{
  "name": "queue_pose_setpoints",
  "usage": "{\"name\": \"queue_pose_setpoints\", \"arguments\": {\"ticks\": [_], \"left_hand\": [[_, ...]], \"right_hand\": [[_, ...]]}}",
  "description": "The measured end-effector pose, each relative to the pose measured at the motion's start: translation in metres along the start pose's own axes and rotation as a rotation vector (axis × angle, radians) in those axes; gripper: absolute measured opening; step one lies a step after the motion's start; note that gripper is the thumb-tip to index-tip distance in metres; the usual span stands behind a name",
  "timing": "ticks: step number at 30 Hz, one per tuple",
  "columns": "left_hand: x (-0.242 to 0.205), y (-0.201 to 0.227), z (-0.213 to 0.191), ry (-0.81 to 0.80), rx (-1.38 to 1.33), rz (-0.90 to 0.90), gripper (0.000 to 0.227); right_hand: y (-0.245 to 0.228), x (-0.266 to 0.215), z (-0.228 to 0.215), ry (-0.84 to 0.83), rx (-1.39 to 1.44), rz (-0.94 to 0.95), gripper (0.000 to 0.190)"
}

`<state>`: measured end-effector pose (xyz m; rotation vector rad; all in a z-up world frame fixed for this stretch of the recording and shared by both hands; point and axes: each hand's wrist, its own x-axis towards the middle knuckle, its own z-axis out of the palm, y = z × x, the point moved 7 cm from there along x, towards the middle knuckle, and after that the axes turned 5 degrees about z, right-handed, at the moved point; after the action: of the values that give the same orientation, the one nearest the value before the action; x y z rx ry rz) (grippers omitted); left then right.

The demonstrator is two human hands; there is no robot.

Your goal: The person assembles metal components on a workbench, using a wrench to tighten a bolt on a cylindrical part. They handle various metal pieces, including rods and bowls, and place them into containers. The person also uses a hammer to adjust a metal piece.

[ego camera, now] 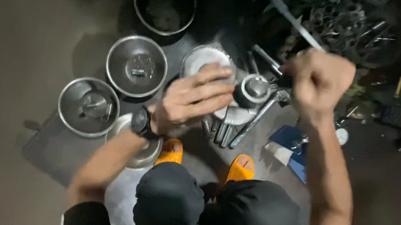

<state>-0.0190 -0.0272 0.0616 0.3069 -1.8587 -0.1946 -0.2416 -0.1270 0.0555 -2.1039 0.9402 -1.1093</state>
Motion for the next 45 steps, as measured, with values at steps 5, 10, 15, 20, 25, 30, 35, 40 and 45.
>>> {"name": "queue_pose_setpoints", "arguments": {"ticks": [5, 10, 15, 20, 25, 30, 35, 40, 45], "left_hand": [[0.011, 0.009, 0.015, 0.314, -0.144, -0.251, 0.018], [0.002, 0.012, 0.009, 0.395, -0.105, -0.313, 0.026], [0.023, 0.03, 0.023, 0.438, -0.035, -0.02, 0.02], [0.052, 0.013, 0.024, 0.595, -0.142, -0.185, 0.023], [0.038, -0.001, 0.029, 0.609, -0.118, -0.301, 0.027], [0.018, -0.006, 0.041, 0.675, -0.096, -0.366, 0.029], [0.014, -0.005, 0.045, 0.683, -0.104, -0.385, 0.029], [0.002, 0.003, 0.043, 0.714, -0.109, -0.409, 0.026], [-0.051, -0.034, 0.101, 0.986, -1.518, -1.218, 0.082]], "right_hand": [[0.01, 0.031, 0.089, 0.088, 0.663, 0.106, 0.05], [-0.052, 0.012, 0.023, 0.443, 0.207, -0.21, 0.05], [-0.105, 0.002, 0.018, 0.402, 0.671, -0.315, 0.053], [-0.085, 0.003, 0.025, 0.443, 0.594, -0.357, 0.055], [-0.051, -0.002, 0.035, 0.486, 0.511, -0.335, 0.062], [-0.048, 0.0, 0.036, 0.547, 0.382, -0.348, 0.059], [-0.038, -0.008, 0.031, 0.526, 0.324, -0.529, 0.047], [-0.049, -0.02, 0.022, 0.501, 0.291, -0.426, 0.055], [-0.129, -0.004, 0.054, 0.173, -0.072, -0.746, 0.055]]}}
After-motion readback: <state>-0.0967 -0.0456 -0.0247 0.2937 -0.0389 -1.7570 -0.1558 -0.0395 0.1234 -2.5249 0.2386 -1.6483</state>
